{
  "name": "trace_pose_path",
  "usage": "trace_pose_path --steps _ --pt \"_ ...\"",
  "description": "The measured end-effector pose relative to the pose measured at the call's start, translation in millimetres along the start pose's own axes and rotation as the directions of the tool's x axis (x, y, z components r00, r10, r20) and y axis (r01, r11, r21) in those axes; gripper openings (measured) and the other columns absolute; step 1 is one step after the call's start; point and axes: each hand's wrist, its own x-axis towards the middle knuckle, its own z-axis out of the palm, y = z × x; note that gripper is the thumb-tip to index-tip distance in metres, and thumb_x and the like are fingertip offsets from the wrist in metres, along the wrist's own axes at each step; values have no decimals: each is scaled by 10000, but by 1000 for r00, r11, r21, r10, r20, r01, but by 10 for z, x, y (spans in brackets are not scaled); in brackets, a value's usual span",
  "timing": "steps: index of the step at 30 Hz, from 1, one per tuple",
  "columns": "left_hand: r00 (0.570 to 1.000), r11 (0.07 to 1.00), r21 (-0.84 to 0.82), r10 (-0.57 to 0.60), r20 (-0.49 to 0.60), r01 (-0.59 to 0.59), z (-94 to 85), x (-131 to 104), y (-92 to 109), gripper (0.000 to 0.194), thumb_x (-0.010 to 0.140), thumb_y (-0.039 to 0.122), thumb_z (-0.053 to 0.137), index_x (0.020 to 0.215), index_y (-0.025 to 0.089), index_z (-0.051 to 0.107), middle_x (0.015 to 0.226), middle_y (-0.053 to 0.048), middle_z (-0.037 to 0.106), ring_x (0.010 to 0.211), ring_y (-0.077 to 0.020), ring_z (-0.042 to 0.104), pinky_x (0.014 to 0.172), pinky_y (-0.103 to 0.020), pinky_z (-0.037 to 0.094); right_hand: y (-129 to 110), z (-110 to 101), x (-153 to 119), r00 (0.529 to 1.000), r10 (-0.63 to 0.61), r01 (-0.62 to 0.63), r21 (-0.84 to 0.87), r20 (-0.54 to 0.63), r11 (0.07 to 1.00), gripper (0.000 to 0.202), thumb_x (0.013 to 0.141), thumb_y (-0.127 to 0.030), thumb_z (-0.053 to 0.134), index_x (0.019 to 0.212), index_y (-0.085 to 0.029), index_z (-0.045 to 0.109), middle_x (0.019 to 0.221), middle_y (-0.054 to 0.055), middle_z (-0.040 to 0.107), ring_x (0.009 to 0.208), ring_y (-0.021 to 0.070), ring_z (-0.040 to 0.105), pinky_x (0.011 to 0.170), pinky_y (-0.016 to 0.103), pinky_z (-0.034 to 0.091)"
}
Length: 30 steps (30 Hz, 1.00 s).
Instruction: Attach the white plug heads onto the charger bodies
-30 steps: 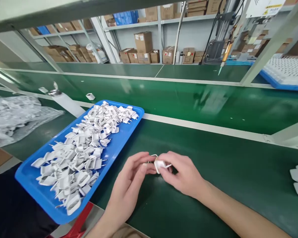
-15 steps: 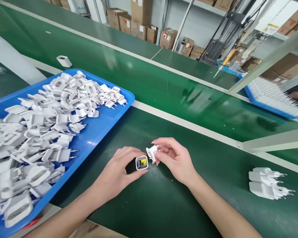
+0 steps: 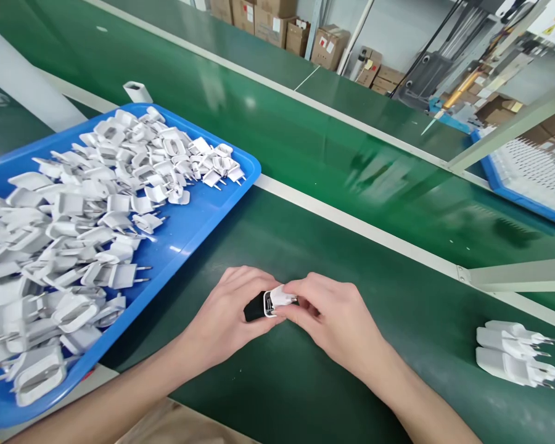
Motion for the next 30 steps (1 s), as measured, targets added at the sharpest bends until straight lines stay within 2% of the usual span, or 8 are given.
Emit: trace_pose_path --steps 2,4,9,14,19,24,30 --pt "1000 1000 -4 5 -8 -5 0 3 4 191 891 252 790 1020 243 650 1044 36 716 988 -186 629 888 -358 375 38 66 19 991 -131 129 -185 4 974 157 1020 -336 650 950 -202 695 791 24 652 618 129 573 534 259 444" --pt "1000 1000 -2 5 -11 -5 3 7 2 184 882 232 789 995 237 644 1034 33 713 984 -189 625 885 -358 377 60 99 36 983 -174 181 -249 51 951 184 1054 -338 586 963 -198 662 827 35 652 656 138 579 560 266 452" --pt "1000 1000 -2 -4 -1 4 24 -1 -8 176 899 242 769 1026 242 646 1038 31 707 996 -192 617 894 -361 377 53 77 48 969 -229 246 -245 93 938 104 1067 -255 550 1083 -212 644 967 62 688 779 163 644 678 285 524" --pt "1000 1000 7 -8 -11 8 45 -16 -14 117 917 215 724 989 224 632 1033 30 701 980 -184 605 892 -358 377 31 98 103 939 -324 343 -283 114 896 105 1064 -222 551 1057 -197 653 933 66 696 761 170 635 675 304 513" --pt "1000 1000 -3 1 -18 -1 44 -24 -9 118 936 225 699 1034 227 632 1055 29 709 992 -180 610 911 -354 382 45 134 100 929 -337 369 -317 153 874 85 1052 -172 563 1053 -196 645 907 60 692 721 168 579 671 325 475" --pt "1000 1000 4 -3 -24 3 44 -18 -3 141 922 225 718 1048 219 654 1058 23 716 1009 -186 616 920 -359 383 119 206 40 920 -380 389 -339 96 856 85 1044 -154 569 1043 -208 635 906 58 689 710 163 541 649 330 461" --pt "1000 1000 25 -16 -19 16 47 0 6 155 882 182 722 1022 216 669 1043 29 722 998 -184 620 923 -367 383 114 289 5 887 -459 427 -458 46 780 66 1015 -119 599 1010 -178 627 836 62 674 691 169 509 642 334 435"
